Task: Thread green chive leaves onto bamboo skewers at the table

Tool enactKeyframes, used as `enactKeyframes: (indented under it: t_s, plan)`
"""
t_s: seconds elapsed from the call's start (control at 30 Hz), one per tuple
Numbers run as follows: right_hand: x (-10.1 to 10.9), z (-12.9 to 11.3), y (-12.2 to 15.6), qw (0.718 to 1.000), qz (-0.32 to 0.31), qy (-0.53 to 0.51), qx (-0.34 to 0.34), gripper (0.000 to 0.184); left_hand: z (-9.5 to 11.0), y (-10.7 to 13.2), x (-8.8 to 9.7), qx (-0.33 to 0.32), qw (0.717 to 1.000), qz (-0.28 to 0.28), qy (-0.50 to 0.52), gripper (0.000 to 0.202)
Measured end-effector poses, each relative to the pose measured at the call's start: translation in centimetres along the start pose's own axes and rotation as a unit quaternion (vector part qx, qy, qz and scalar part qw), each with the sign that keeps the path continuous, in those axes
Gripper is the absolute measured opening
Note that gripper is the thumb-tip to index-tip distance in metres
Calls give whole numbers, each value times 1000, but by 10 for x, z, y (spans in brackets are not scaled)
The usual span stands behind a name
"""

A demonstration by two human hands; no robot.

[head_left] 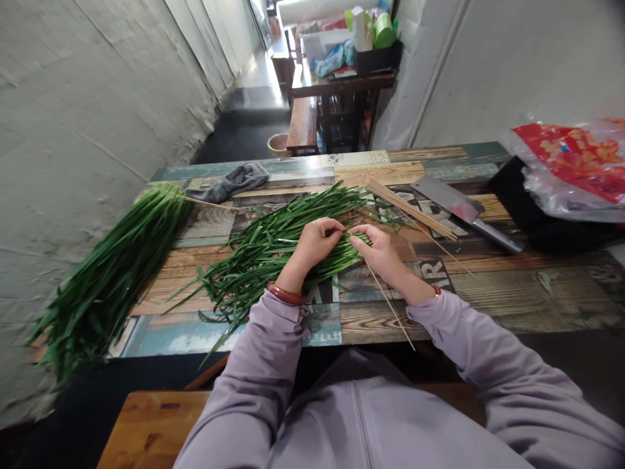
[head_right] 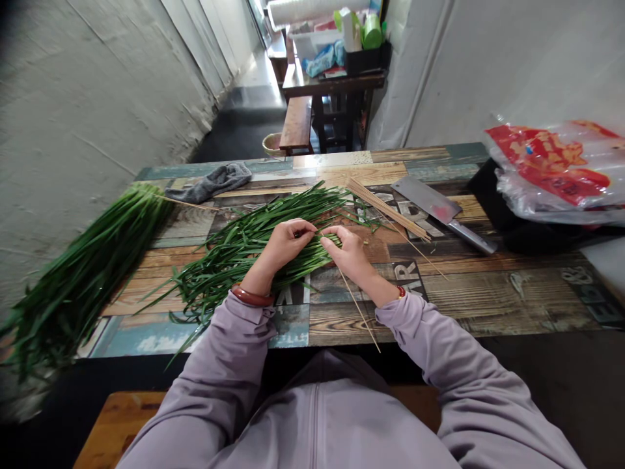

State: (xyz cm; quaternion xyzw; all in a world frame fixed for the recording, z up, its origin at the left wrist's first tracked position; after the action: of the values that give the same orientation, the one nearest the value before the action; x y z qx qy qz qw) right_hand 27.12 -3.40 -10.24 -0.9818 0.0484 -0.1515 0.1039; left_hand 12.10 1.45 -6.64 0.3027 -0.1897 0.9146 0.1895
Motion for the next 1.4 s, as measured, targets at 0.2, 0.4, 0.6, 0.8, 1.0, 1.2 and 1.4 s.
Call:
enactKeyframes:
  t_s: [0.2, 0.4, 0.6, 0.8, 1.0, 1.2, 1.4]
  plan:
    - [-2, 5, -1, 998, 28, -47, -5, 32, 0, 0, 1, -9, 1000, 2, -12, 17]
    - [-4, 3, 0, 995, 15, -95, -19, 60, 3, 1, 2, -25, 998, 18, -56, 19]
    - [-2, -3, -1, 999, -2, -53, 10, 35, 6, 2, 2, -29, 996, 18, -78, 20]
    - [-3, 4, -1, 999, -6, -51, 2, 29, 12, 4, 3, -38, 992, 4, -120, 19]
    - [-2, 6, -1, 999, 7, -48, 13, 25, 17, 5, 2, -53, 993, -13, -105, 20]
    - [-2, 8, -1, 1000, 8, -21, 2, 23, 11, 3, 4, -39, 996, -13, -77, 21]
    - [-2, 6, -2, 1000, 13, -22, -6, 23, -15, -5, 16, -1, 990, 82, -114, 28]
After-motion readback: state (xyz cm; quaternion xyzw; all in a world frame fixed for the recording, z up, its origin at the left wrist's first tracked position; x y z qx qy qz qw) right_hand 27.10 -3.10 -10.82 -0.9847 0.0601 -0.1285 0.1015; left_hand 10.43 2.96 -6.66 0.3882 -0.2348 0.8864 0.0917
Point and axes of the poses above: each hand's wrist, its own y-axis away from the middle knuckle, its own x-axis out of the back of the hand, z = x × y, the point moved 5 cm from there along -y, towards the middle knuckle, and after that the axes turned 1 degree about -z, right-handed, at the moved point
